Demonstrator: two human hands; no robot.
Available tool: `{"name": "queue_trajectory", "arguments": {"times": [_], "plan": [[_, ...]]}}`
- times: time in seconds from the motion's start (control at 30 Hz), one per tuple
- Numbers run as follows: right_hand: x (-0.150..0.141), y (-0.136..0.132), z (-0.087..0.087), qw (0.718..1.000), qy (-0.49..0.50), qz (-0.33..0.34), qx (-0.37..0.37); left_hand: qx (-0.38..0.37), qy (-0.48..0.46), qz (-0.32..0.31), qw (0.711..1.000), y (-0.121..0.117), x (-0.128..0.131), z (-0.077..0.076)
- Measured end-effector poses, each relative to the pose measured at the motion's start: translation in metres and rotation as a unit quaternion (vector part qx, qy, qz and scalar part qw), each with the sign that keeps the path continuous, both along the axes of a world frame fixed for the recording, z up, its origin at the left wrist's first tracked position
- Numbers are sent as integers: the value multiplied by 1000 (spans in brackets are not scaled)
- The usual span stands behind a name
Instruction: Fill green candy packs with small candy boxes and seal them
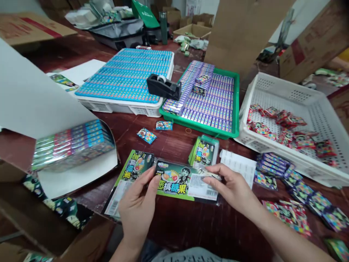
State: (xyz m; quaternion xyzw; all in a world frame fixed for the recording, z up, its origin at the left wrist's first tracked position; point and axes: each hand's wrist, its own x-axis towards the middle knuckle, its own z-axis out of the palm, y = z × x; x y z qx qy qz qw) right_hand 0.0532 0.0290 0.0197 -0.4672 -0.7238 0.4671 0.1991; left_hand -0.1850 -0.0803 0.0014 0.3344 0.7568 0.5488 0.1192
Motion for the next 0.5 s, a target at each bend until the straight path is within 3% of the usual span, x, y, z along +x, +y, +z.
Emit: {"name": "queue_trajectory", "arguments": {"times": [0.2, 0.33, 0.5], "plan": [[12, 1, 9, 995, 75, -17, -66, 61, -61, -25, 996, 0, 6, 0], [6, 7, 9, 993, 69, -19, -90, 13, -67, -62, 996, -7, 11, 1], [-19, 23, 11, 992, 63, 85, -63, 1, -110, 19, 994, -17, 9, -7]]}}
